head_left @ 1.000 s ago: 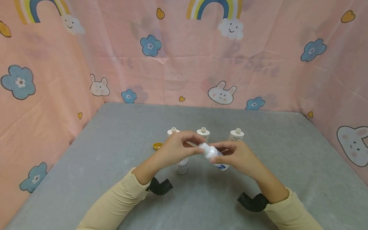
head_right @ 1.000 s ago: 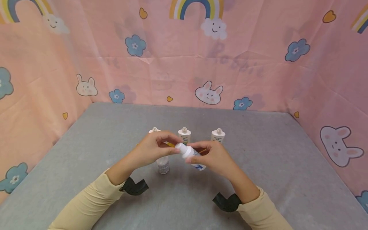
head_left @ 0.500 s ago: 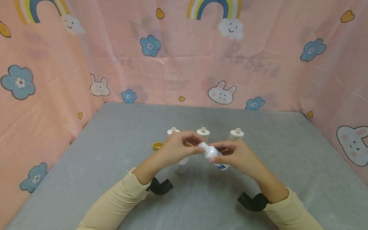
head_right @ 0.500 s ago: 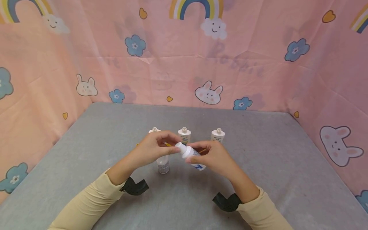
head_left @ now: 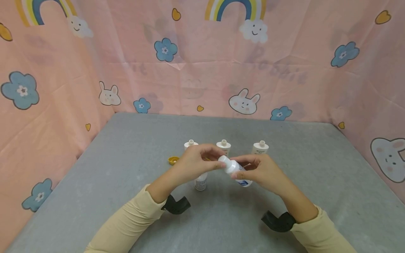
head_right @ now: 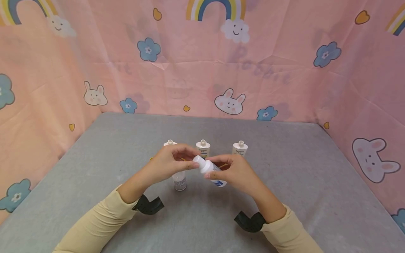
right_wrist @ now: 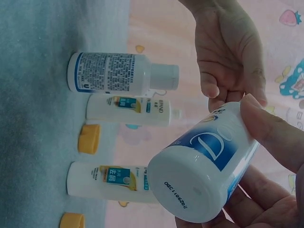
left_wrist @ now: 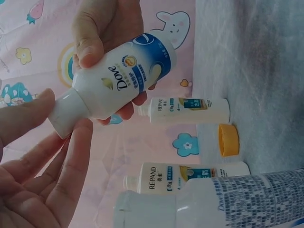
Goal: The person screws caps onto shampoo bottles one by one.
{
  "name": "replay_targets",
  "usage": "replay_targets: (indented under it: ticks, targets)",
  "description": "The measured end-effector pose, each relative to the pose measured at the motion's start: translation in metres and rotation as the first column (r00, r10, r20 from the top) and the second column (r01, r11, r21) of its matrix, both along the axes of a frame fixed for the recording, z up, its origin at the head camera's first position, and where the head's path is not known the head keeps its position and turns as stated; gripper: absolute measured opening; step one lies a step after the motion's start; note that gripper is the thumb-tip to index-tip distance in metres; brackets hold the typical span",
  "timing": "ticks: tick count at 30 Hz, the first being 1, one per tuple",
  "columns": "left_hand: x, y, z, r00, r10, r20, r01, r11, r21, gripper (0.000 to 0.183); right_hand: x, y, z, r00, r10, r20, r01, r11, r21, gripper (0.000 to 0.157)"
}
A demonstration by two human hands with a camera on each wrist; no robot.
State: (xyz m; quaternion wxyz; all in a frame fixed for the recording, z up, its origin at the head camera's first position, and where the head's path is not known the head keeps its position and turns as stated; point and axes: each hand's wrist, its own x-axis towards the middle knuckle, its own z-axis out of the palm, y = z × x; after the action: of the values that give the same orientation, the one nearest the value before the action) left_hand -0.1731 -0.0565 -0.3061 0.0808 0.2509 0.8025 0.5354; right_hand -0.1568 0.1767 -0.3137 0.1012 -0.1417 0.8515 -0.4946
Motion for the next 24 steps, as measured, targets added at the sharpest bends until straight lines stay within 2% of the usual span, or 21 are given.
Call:
replay_targets:
  ticks: [5,15,19,24]
  targets:
    - [-0.0010,0.0006,-0.0018,1.000,0.005,-0.005,-0.005,1.000,-0.001,0.021,0.0002,0.0002,0.0002,1.000,-0.002,-0.001,0.002,1.000,0.008,0.047]
    - [-0.0016,-0.0002,-0.0016,0.999,-0.052,-0.002,0.052,0.999,0.007,0.032,-0.0005,0.0007,-0.0005,1.000,0.008,-0.004,-0.008,1.000,-0.005,0.047]
    - [-0.0009,0.0006,-0.0013,1.000,-0.026,0.006,0.026,1.000,-0.004,0.036,-0.0002,0.0003,0.0001,1.000,0.010,-0.010,-0.010,1.000,-0.008,0.048]
    - [-0.0001,0.0012,-0.0007,1.000,0.006,-0.010,-0.007,1.000,-0.026,0.025,0.0000,-0.0012,-0.0006,1.000,0.003,-0.013,-0.003,1.000,0.011,0.046]
